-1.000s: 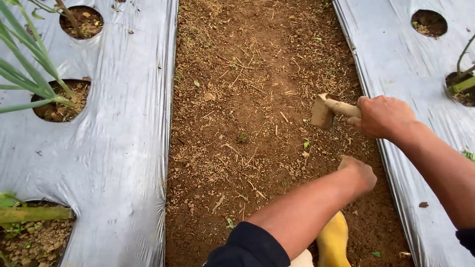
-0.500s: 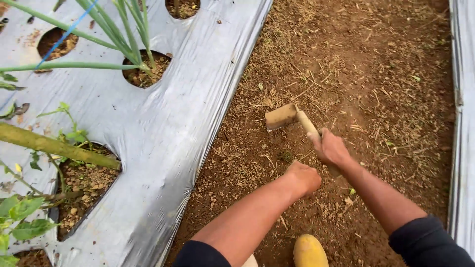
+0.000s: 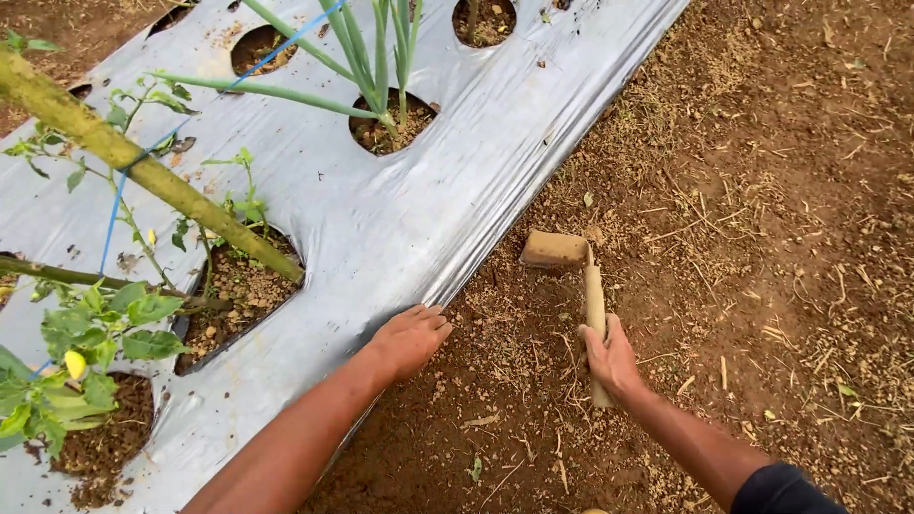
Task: The person uses a hand hoe to loosen soil and remove weeds from the path between raised garden beds. They then use their hands to clear dry leaves and debris from around the base of pepper and onion plants growing through plastic mulch.
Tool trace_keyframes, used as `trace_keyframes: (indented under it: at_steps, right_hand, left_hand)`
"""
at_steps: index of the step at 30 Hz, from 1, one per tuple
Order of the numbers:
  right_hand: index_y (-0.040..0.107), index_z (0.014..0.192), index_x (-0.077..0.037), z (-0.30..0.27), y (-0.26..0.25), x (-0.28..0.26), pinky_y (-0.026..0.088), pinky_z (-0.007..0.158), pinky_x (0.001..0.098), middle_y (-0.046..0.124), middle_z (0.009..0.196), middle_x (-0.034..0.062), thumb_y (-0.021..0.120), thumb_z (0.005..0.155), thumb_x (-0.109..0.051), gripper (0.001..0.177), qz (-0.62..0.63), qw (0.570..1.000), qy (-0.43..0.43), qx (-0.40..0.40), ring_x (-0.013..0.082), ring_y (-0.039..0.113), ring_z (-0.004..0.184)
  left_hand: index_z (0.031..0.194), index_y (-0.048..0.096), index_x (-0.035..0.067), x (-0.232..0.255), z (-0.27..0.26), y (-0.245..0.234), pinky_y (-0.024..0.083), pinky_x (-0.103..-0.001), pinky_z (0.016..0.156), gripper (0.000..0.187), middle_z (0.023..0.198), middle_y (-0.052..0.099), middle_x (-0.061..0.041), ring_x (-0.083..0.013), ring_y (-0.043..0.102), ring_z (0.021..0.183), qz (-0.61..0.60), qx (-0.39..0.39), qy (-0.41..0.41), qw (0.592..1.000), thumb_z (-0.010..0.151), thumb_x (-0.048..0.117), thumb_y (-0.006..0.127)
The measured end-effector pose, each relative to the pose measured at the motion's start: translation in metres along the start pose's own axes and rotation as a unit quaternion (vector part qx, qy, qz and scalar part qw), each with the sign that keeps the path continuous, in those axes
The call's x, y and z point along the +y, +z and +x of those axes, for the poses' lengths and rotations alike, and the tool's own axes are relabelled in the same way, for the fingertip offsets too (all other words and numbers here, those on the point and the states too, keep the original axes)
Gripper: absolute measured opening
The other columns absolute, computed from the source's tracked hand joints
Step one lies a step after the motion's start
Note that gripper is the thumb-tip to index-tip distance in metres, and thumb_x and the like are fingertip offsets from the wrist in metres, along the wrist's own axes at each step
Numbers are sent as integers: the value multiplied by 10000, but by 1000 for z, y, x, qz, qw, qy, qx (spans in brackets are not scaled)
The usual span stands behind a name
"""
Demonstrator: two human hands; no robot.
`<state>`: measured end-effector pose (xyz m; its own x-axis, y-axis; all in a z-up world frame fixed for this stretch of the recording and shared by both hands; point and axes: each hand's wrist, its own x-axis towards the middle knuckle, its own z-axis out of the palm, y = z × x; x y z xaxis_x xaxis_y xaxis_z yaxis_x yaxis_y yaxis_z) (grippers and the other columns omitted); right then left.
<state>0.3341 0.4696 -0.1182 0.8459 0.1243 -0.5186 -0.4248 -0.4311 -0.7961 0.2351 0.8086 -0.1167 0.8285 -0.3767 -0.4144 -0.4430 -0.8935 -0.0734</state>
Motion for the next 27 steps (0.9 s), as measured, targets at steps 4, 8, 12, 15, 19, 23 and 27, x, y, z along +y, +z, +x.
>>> trace_keyframes:
  at_steps: [4,8,12,15,19,23,27]
  right_hand:
    - [448,1321,-20,2,22,13,520,631,396,532,889,165,487,1066,-253,348,4,1000,5,-25,261,563,706]
    - [470,1225,-78,-7,37,19,456,497,349,542,809,111,496,1084,-311,273,5,998,65,8,209,505,604]
    - [516,1127,-77,1,45,3,410,419,296,552,784,68,548,1087,-381,309,9,997,67,23,155,433,526]
    - [486,1163,-80,12,52,-14,427,424,301,547,803,81,542,1101,-371,303,-29,997,63,22,168,446,535]
    - [509,1207,-76,7,63,11,441,424,302,542,790,71,562,1086,-373,325,-30,996,80,15,164,450,533]
    - [526,1237,-96,-20,57,54,456,388,283,605,816,86,549,1074,-280,246,-59,996,52,-27,163,486,523]
    - [559,1246,-107,-46,45,111,435,341,272,621,797,94,581,1064,-258,237,-99,988,103,-58,169,479,486]
  left_hand:
    - [1438,604,168,10,-3,11,285,-480,1244,417,1478,622,-48,-267,469,1468,2,-11,-3,1000,1040,222,492]
    - [1540,412,125,52,10,-18,151,-542,1258,519,1581,427,-97,-324,295,1516,-78,-27,-52,995,1062,316,478]
    - [1660,123,98,78,4,-47,-35,-512,1300,664,1732,131,-119,-309,44,1601,-186,-127,-79,971,1090,325,378]
    - [1656,91,91,81,13,-15,-71,-515,1291,685,1731,110,-145,-330,5,1609,-215,-106,-70,968,1074,331,361]
    - [1666,44,112,80,-13,-32,-81,-476,1299,673,1751,19,-107,-285,-51,1610,-253,-122,-90,956,1089,310,330]
    - [1657,5,98,73,-22,-19,-77,-476,1297,707,1745,-14,-142,-308,-62,1612,-290,-103,-98,946,1080,302,359]
    - [1654,6,79,70,-27,-15,-67,-460,1306,718,1744,-15,-156,-308,-55,1606,-298,-96,-91,945,1078,288,379]
